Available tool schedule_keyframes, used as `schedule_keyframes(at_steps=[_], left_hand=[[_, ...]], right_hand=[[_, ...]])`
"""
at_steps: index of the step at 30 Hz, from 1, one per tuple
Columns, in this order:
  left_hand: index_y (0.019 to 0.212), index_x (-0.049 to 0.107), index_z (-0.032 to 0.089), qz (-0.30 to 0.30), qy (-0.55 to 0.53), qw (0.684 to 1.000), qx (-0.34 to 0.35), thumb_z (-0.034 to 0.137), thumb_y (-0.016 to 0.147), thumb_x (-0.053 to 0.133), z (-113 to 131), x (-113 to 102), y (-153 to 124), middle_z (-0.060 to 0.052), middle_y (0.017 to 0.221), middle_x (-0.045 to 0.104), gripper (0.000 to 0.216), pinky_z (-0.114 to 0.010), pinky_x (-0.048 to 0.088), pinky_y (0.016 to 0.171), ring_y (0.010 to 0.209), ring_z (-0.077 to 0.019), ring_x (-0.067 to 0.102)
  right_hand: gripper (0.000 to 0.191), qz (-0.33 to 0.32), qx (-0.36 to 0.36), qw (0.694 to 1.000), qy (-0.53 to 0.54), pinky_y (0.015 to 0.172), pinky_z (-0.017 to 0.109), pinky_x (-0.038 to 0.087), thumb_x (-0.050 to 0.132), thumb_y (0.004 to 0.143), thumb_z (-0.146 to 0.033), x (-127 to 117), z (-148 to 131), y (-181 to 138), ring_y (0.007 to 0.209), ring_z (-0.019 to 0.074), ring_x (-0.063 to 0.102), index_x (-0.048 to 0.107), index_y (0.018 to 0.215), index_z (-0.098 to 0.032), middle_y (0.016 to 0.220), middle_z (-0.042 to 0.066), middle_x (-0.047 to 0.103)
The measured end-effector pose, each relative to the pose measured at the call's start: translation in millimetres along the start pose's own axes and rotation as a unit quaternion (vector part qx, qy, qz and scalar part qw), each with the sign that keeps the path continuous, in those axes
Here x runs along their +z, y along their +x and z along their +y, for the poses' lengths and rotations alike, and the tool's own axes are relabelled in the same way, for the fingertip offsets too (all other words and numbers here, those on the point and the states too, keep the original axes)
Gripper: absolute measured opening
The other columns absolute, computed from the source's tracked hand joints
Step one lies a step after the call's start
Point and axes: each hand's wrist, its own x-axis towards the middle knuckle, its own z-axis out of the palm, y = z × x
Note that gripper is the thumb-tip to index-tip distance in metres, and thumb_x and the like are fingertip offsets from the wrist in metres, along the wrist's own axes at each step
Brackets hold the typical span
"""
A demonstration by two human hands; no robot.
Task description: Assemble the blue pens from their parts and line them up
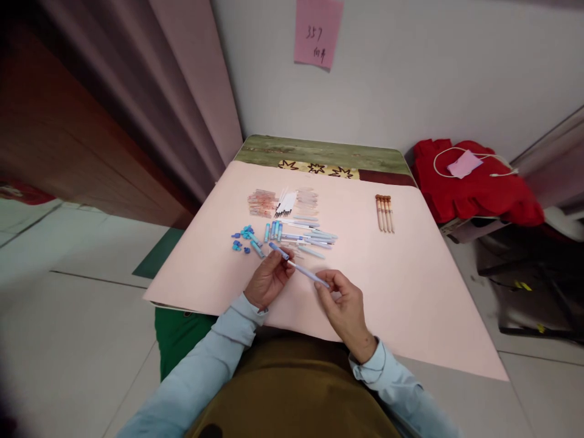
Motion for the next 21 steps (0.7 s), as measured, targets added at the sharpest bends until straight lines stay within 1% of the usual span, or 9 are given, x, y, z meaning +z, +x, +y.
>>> schedule_keyframes(at_steps=[2,6,10,15,21], left_hand=[[0.089,0.068,0.012,0.001,0.01,1.0,0.001,0.026,0.078,0.077,-1,2,-1,-0.004,0.088,0.066,0.02,-0.016,0.051,0.06,0.068,-0.0064,0.059],[0.087,0.069,0.011,-0.001,0.035,0.999,0.005,0.025,0.075,0.079,-2,4,-2,-0.005,0.087,0.067,0.021,-0.017,0.05,0.059,0.066,-0.0075,0.059],[0.088,0.07,0.011,-0.008,0.051,0.999,0.01,0.023,0.074,0.08,-1,6,-3,-0.005,0.085,0.068,0.02,-0.018,0.049,0.058,0.065,-0.0077,0.058],[0.088,0.071,0.011,0.004,0.041,0.999,0.011,0.021,0.071,0.081,0,6,-4,-0.004,0.086,0.068,0.022,-0.017,0.049,0.059,0.066,-0.0069,0.058],[0.089,0.07,0.011,0.001,0.038,0.999,0.007,0.024,0.071,0.082,-1,3,-5,-0.005,0.085,0.069,0.025,-0.018,0.051,0.058,0.063,-0.0072,0.059]], right_hand=[[0.02,0.008,-0.017,1.0,-0.018,0.07,0.028,0.05,0.062,0.088,-0.037,1,0,1,0.073,0.0162,0.059,0.068,0.096,-0.021,0.083,0.003,0.067],[0.017,0.016,-0.047,0.997,-0.055,0.068,0.028,0.052,0.061,0.088,-0.034,2,-2,5,0.071,0.0162,0.06,0.067,0.098,-0.022,0.085,0.003,0.069],[0.015,0.047,-0.099,0.989,-0.096,0.069,0.029,0.052,0.063,0.087,-0.031,5,-9,8,0.072,0.0164,0.061,0.065,0.1,-0.023,0.087,0.003,0.069],[0.009,0.072,-0.164,0.974,-0.137,0.07,0.031,0.052,0.062,0.088,-0.029,10,-19,11,0.071,0.0168,0.061,0.063,0.095,-0.023,0.081,0.002,0.067],[0.006,0.081,-0.208,0.962,-0.161,0.07,0.03,0.052,0.061,0.089,-0.027,15,-20,10,0.073,0.017,0.064,0.064,0.092,-0.023,0.081,0.003,0.069]])
